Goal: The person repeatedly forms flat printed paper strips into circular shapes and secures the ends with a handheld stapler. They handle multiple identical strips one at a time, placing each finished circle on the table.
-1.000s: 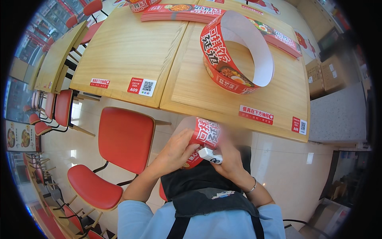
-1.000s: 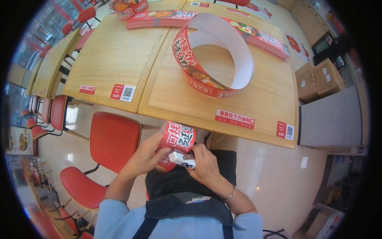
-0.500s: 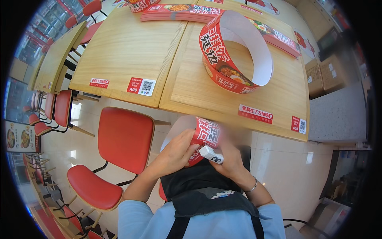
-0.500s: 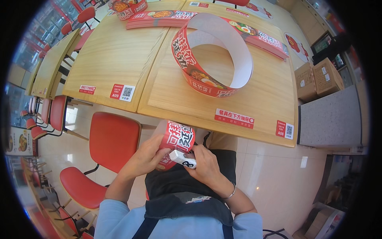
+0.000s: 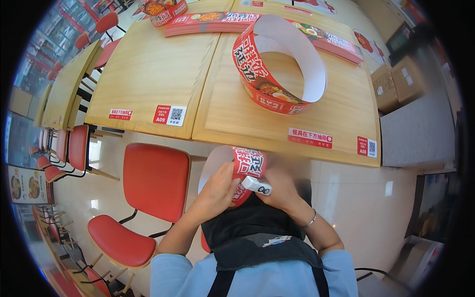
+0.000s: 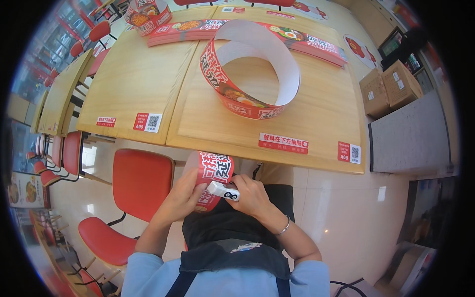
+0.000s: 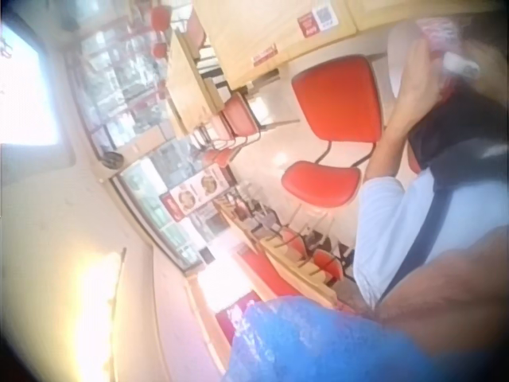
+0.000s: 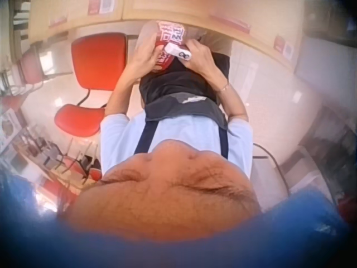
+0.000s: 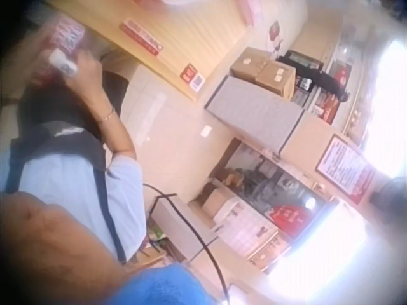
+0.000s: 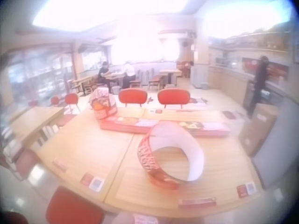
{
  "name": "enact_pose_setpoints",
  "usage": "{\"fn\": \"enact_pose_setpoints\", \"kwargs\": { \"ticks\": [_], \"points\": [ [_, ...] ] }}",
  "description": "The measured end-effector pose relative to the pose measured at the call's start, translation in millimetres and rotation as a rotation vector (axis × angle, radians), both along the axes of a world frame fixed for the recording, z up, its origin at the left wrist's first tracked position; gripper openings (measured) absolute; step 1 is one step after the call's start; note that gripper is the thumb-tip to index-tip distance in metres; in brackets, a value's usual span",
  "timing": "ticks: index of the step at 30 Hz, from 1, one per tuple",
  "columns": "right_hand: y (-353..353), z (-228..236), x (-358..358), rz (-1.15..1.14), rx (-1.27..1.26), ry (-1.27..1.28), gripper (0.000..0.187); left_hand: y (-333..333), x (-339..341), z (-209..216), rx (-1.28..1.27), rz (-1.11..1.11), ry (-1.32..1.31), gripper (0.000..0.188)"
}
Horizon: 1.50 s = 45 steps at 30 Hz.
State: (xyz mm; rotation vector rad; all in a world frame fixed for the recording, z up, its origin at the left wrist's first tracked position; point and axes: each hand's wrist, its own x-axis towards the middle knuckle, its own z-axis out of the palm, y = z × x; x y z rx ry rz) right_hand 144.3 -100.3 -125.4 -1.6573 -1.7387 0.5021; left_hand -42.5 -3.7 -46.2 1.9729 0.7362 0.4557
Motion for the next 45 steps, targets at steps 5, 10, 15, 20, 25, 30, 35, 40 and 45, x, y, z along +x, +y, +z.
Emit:
{"fn": "enact_pose_setpoints", "kwargs": {
  "ticks": [5,10,15,20,25,30,35,40,45],
  "points": [
    [-4,-12,7,-0.021,-0.018,-0.050,0.039,3,4,0,-0.052,-0.030,0.053,0.031],
    [-6,-1,-3,-0.014,-0.011,-0.136,0.042,-9,2,-19,-0.190,0.154,-0.027,0.049],
    [-10,14,-9,-0.033,0.041,-0.045,0.042,-6,2,-9,-0.089,0.099,-0.035,0.047],
    [-22,18,-3,-0.015,-0.009,-0.031,0.043,0,-10,4,-0.110,0.109,0.014,0.046],
    [-25,15,-6,-0.116,0.016,-0.039,0.043,-2,-7,35,-0.187,0.131,0.026,0.044],
    [-18,7,-1,-0.064,0.098,-0.035,0.042,2,-8,12,0.013,0.070,-0.058,0.045],
    [-12,13,1,-0.029,0.080,-0.045,0.037,1,-6,18,-0.053,0.104,-0.013,0.046],
    [-8,-6,10,0.005,0.050,-0.059,0.032,1,-3,6,-0.049,0.127,0.053,0.047],
    [-1,-17,13,0.015,0.039,-0.098,0.030,-1,-2,-6,-0.017,0.171,0.047,0.049]
  ]
}}
